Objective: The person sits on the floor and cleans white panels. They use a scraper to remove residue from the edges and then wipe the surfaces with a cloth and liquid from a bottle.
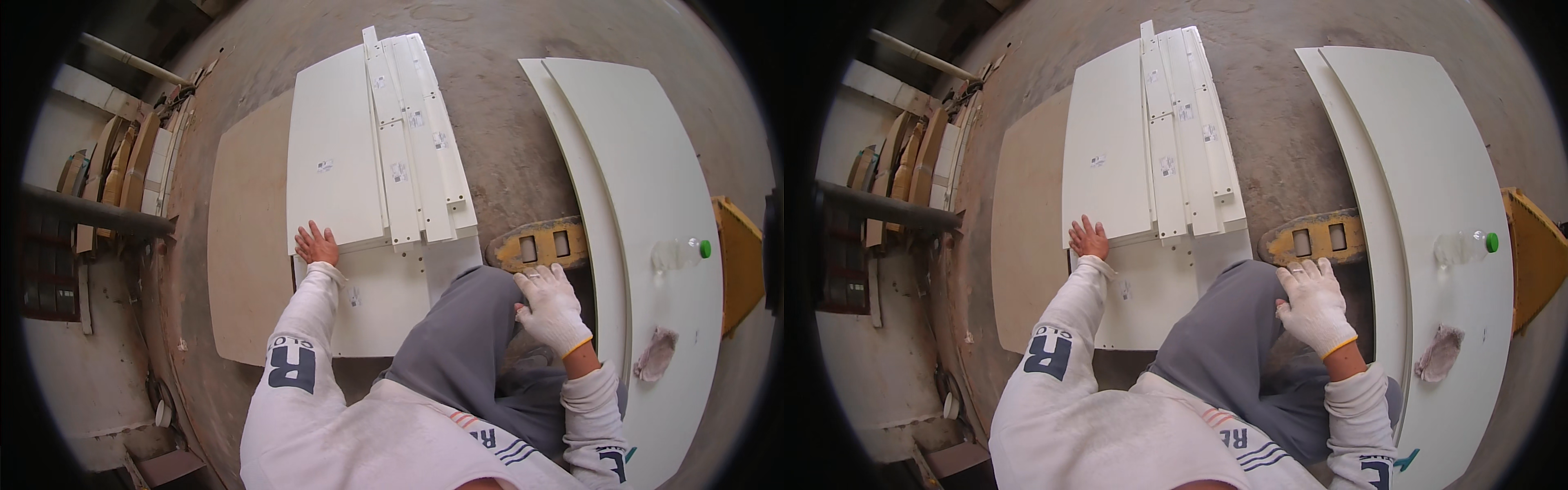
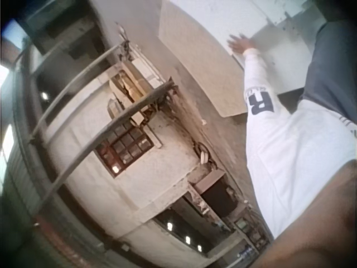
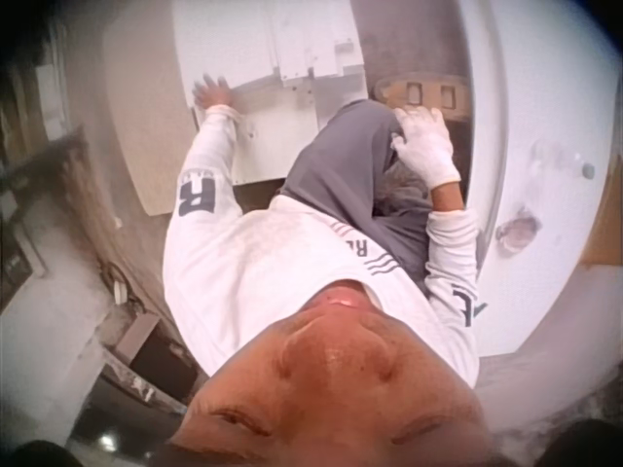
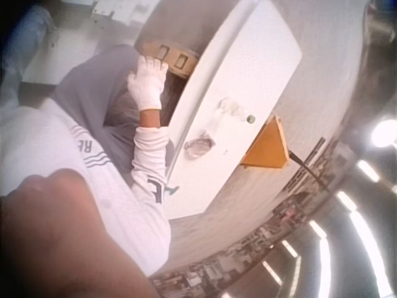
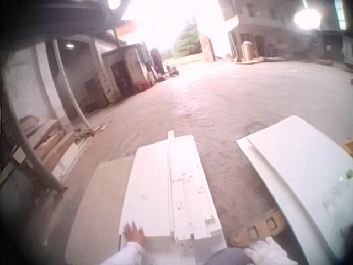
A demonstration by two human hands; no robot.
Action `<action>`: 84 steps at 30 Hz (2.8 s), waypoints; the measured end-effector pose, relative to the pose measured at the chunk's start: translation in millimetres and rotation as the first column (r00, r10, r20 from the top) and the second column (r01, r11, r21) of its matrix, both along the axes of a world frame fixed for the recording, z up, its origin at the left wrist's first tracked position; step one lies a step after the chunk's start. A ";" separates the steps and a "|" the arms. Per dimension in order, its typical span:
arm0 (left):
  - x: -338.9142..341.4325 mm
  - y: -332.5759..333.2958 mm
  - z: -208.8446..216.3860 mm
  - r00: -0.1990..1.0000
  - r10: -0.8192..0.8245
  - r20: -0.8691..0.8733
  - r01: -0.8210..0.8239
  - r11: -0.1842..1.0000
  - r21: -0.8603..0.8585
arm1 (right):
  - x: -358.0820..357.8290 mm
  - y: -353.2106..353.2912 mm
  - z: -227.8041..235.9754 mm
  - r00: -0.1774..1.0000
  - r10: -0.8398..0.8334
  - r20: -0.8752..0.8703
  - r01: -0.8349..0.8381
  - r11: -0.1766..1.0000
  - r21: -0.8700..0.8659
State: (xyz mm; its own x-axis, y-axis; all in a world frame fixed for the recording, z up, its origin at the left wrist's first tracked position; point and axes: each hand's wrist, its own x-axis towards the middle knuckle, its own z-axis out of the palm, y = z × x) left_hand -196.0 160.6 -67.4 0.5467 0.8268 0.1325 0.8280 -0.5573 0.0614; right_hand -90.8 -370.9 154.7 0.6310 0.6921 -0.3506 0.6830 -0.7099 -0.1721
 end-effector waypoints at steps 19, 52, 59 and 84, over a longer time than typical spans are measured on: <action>213.5 -134.1 68.5 0.981 -0.194 -0.015 0.176 0.918 -0.356 | -0.1 -13.2 19.9 1.000 0.002 -0.006 -0.001 0.997 0.072; 136.0 -77.8 127.1 0.724 0.188 0.664 0.452 0.597 -0.663 | 49.6 -39.0 9.7 0.989 -0.092 -0.119 0.111 0.980 0.165; -106.4 -139.9 97.9 0.439 0.830 0.345 0.089 0.342 -0.935 | 20.1 -8.5 11.4 0.993 0.073 -0.092 -0.051 0.973 0.226; -119.4 -148.3 -35.7 0.330 0.941 0.069 -0.059 0.094 -0.994 | -26.1 -23.3 2.2 0.996 0.054 -0.072 -0.043 0.987 0.152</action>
State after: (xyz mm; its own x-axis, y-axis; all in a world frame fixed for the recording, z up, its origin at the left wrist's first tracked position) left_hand -315.3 12.3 -103.2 0.0069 0.6349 -0.7726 0.2486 0.7472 0.6163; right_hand -116.9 -394.2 157.0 0.5709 0.7697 -0.2859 0.6968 -0.6383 -0.3271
